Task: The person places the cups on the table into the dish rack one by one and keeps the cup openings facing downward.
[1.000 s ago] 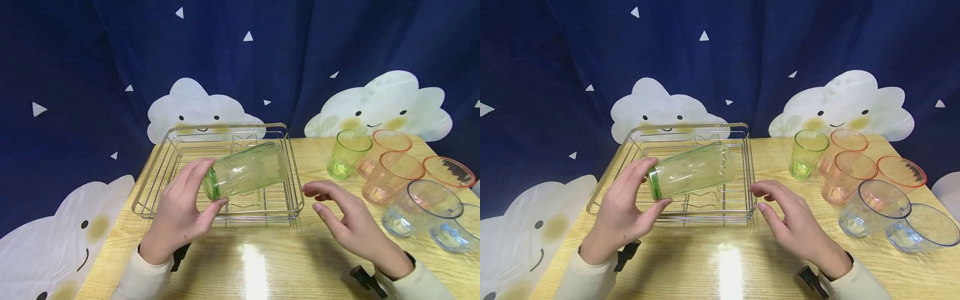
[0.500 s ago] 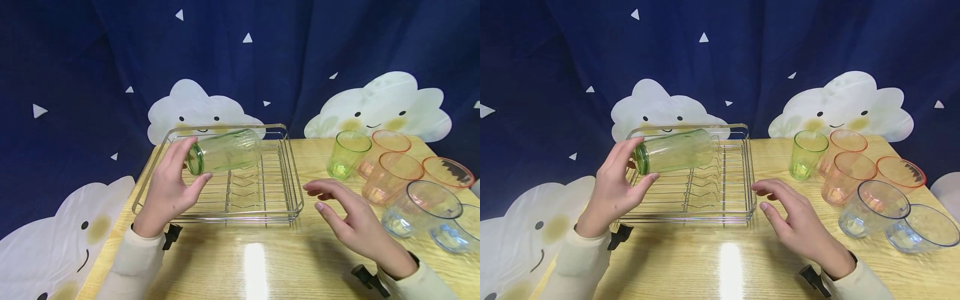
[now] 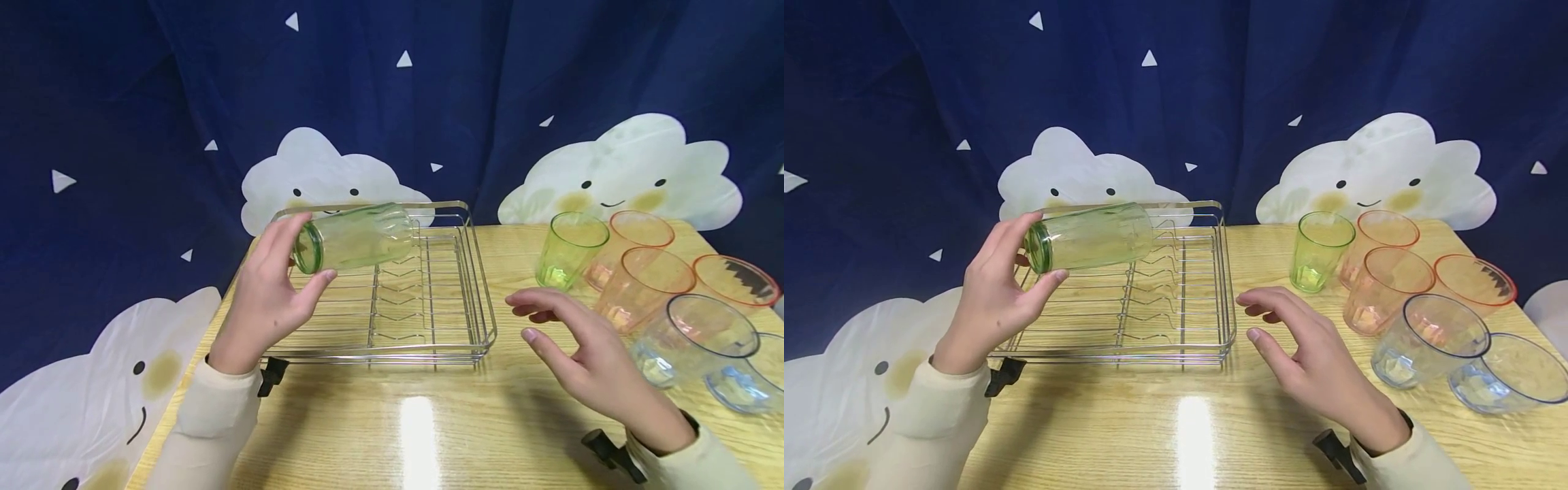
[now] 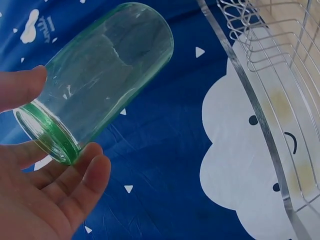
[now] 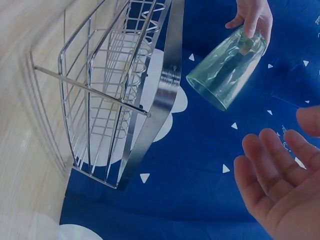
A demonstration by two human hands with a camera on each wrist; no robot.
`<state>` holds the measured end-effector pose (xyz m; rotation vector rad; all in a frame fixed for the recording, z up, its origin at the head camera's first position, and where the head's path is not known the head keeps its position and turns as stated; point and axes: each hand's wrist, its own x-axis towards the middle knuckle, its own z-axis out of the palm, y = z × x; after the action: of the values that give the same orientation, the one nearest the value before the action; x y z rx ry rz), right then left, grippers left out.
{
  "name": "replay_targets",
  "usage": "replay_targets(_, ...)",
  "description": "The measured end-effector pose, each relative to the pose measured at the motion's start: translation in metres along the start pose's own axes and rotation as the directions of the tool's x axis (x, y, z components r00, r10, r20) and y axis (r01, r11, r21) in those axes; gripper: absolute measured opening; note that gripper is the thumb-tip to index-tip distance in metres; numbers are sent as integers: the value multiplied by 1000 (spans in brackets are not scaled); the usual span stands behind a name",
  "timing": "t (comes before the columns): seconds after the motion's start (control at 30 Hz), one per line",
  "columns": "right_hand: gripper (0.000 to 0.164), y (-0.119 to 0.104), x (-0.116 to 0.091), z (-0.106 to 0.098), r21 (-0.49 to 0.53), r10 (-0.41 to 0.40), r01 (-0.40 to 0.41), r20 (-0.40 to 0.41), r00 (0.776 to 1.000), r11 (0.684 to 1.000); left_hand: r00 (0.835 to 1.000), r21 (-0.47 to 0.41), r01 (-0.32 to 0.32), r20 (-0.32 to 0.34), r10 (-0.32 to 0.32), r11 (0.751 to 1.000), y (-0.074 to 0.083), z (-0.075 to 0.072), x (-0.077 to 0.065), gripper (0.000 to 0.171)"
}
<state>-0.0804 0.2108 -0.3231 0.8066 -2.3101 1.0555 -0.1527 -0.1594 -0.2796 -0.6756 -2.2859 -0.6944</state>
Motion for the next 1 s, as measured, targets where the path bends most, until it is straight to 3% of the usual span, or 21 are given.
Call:
replay_targets(0.33, 54, 0, -3, -5, -26, 59, -58, 26, 998, 998, 998, 74, 46, 37, -49, 996, -9, -6, 11, 72)
replay_targets(0.53, 55, 2, -3, -5, -41, 15, -14, 16, 1000, 999, 989, 145, 82, 107, -98, 986, -21, -9, 19, 72)
replay_targets(0.77, 58, 4, -6, -5, -77, 16, -14, 28, 999, 997, 968, 219, 123, 188, -166, 968, -35, -9, 25, 73)
replay_targets(1.0, 59, 4, -7, -6, -103, 0, 5, 47, 999, 995, 929, 281, 171, 273, -249, 944, -49, -6, 31, 73)
